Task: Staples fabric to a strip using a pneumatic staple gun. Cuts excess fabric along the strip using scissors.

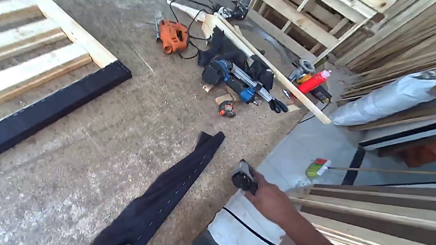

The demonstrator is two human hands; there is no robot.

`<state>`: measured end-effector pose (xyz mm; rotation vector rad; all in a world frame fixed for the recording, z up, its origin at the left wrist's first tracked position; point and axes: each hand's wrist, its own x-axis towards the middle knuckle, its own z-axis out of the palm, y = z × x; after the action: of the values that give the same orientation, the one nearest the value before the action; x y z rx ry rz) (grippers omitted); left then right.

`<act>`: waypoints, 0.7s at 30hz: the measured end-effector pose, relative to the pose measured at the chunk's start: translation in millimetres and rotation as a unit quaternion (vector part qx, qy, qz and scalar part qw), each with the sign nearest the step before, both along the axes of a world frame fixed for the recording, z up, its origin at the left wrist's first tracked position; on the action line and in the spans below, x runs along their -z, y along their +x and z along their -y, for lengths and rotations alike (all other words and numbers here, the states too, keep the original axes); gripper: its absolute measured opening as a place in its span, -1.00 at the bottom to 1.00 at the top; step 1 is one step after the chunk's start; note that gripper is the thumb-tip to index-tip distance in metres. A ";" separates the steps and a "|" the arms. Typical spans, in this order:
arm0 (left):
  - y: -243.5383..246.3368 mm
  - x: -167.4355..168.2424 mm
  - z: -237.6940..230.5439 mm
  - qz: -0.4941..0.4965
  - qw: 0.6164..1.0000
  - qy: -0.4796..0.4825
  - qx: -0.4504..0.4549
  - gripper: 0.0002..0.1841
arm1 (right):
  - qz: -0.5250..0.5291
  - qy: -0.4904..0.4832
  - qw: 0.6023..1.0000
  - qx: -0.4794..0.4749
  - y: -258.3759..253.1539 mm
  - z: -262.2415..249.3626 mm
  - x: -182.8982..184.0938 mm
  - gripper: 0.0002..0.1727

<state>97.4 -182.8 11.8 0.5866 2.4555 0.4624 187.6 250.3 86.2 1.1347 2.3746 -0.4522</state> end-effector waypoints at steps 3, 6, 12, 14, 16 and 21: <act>21.0 14.6 -19.4 -0.029 0.996 -0.059 -0.061 -0.30 | -0.030 0.060 0.997 -0.026 -40.0 -74.2 32.2 -0.12; 17.4 14.0 -25.4 -0.012 0.993 -0.090 -0.072 -0.41 | -0.037 0.076 0.995 -0.059 -85.3 -129.8 56.7 -0.11; 3.9 -7.9 -29.3 0.024 0.985 -0.166 -0.032 -0.43 | -0.115 0.081 0.967 -0.213 -114.0 -162.9 99.4 -0.10; 5.4 -19.8 -30.7 0.037 0.980 -0.189 -0.049 -0.42 | -0.165 0.049 0.956 -0.238 -102.3 -147.7 91.1 -0.22; 6.4 -32.0 -29.2 0.052 0.976 -0.202 -0.069 -0.41 | -0.190 -0.011 0.953 -0.237 -86.8 -123.4 75.3 -0.26; 9.6 -64.1 -23.1 0.123 0.972 -0.187 -0.068 -0.46 | -0.366 -0.019 0.887 -0.281 -55.7 -70.8 31.4 -0.09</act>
<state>107.0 -159.7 75.9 0.1924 2.2690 0.1055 131.9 321.1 54.8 0.1929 3.1453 -0.8081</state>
